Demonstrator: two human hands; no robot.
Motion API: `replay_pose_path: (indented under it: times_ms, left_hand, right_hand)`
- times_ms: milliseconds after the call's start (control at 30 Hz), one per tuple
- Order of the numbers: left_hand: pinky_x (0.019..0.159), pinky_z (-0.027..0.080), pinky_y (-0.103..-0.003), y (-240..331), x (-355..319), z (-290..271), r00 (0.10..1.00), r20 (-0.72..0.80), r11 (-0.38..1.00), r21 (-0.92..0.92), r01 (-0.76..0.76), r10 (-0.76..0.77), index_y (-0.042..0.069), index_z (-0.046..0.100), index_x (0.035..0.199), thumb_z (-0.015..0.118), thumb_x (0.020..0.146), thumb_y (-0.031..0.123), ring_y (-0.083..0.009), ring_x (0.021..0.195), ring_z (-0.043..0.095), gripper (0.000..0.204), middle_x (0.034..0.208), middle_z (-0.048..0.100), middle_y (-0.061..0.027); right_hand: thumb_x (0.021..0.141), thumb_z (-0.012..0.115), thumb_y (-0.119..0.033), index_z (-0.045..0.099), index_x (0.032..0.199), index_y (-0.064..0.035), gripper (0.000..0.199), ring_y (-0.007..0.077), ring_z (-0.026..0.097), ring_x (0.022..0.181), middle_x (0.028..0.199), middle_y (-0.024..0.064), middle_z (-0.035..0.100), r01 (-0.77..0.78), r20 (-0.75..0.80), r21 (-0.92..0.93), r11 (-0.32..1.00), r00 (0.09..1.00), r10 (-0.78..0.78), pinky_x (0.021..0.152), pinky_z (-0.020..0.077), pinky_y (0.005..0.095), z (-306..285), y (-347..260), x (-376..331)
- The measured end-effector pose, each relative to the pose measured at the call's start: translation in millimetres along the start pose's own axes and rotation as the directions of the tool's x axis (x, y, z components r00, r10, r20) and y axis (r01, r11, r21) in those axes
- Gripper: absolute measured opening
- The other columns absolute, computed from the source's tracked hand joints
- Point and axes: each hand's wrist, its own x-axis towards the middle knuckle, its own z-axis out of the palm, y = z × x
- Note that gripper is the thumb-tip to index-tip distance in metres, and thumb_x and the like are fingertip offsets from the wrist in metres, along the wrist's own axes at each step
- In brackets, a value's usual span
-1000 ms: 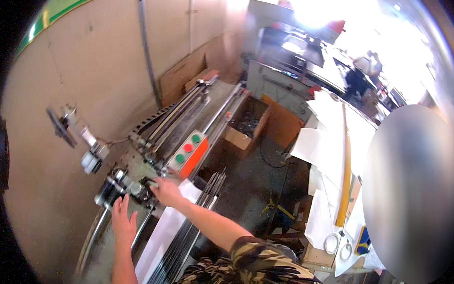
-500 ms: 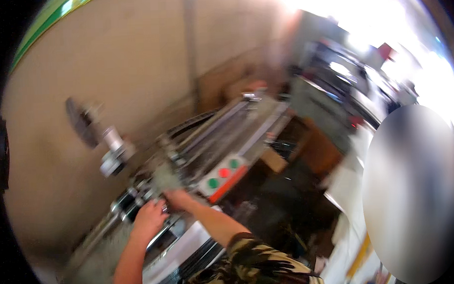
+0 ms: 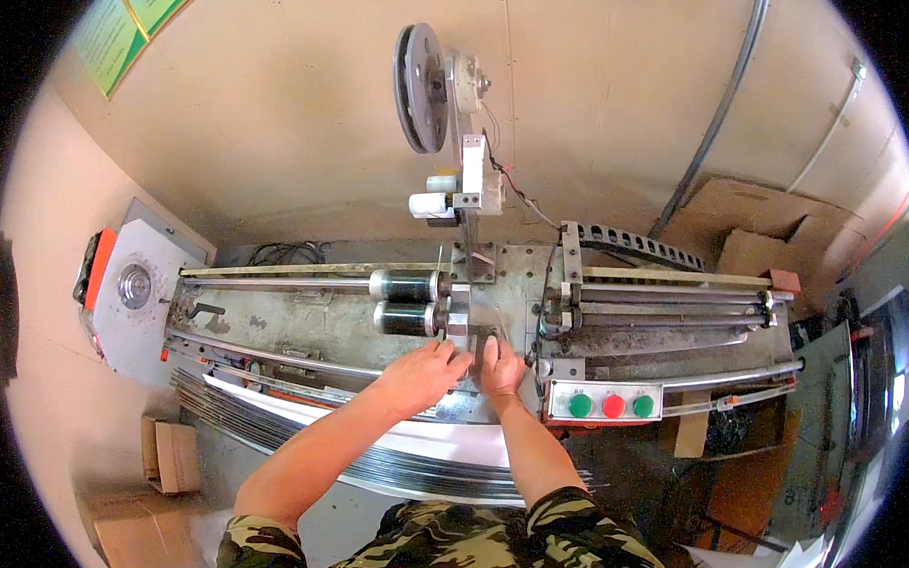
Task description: The person repeatedly feeds long metal rods into a bending machine, secures them, and operates the machine to bend the rods. The person then removes the bent rods and places them aside, repeating the process with new rods.
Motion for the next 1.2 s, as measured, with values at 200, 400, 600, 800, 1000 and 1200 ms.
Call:
replay_pose_path:
  times_ms: [200,400,600,800,1000,1200]
  left_hand:
    - [0.089,0.055,-0.045,0,7,-1,0.999,0.027,0.999,0.030,0.040,-0.041,0.006,0.055,0.123,0.063,0.089,0.013,-0.0363,0.104,0.062,0.036,0.109,0.061,-0.0174]
    - [0.090,0.054,-0.045,-6,4,4,0.995,0.083,0.996,0.068,0.051,-0.056,0.007,0.054,0.125,0.065,0.089,0.016,-0.0357,0.107,0.061,0.039,0.110,0.062,-0.0166]
    - [0.090,0.054,-0.045,-6,8,-2,0.995,0.085,0.997,0.072,0.039,-0.045,0.007,0.054,0.126,0.066,0.090,0.019,-0.0356,0.106,0.062,0.040,0.111,0.062,-0.0179]
    - [0.089,0.054,-0.045,-5,7,-6,0.994,0.095,0.996,0.079,0.042,-0.049,0.005,0.054,0.124,0.065,0.091,0.022,-0.0365,0.106,0.062,0.038,0.111,0.062,-0.0186]
    - [0.086,0.056,-0.046,3,9,-11,0.988,0.102,0.989,0.094,0.110,-0.120,0.003,0.055,0.120,0.065,0.093,0.026,-0.0384,0.101,0.066,0.037,0.105,0.064,-0.0222]
    - [0.076,0.058,-0.046,8,9,-8,0.991,0.023,0.987,0.099,0.126,-0.129,-0.004,0.056,0.111,0.068,0.091,0.030,-0.0396,0.086,0.070,0.041,0.091,0.066,-0.0224]
  right_hand:
    - [0.098,0.055,-0.040,0.062,0.111,-0.0047,0.038,0.0484,0.063,0.094,0.099,0.0287,0.067,0.030,0.203,-0.022,0.999,0.979,-0.025,0.083,0.0502,0.0526,-25,-7,5]
    - [0.085,0.067,-0.011,0.058,0.122,-0.0019,0.039,0.0452,0.066,0.097,0.099,0.0273,0.069,0.319,0.581,-0.191,0.928,0.799,-0.155,0.086,0.0528,0.0504,-72,-37,25]
    - [0.083,0.066,-0.006,0.058,0.111,-0.0057,0.029,0.0441,0.068,0.087,0.088,0.0252,0.069,0.439,0.551,-0.314,0.842,0.806,-0.215,0.077,0.0543,0.0527,-58,-17,35]
    - [0.081,0.072,-0.006,0.059,0.109,-0.0080,0.031,0.0449,0.067,0.082,0.084,0.0247,0.068,0.423,0.444,-0.200,0.883,0.843,-0.303,0.074,0.0538,0.0530,-57,-15,24]
    - [0.081,0.072,-0.007,0.061,0.111,-0.0089,0.032,0.0461,0.067,0.081,0.084,0.0254,0.068,0.416,0.431,-0.168,0.893,0.846,-0.313,0.073,0.0538,0.0529,-56,-12,24]
    - [0.082,0.072,-0.008,0.061,0.113,-0.0085,0.033,0.0463,0.067,0.083,0.084,0.0266,0.068,0.392,0.436,-0.184,0.901,0.854,-0.283,0.074,0.0541,0.0531,-58,-16,21]
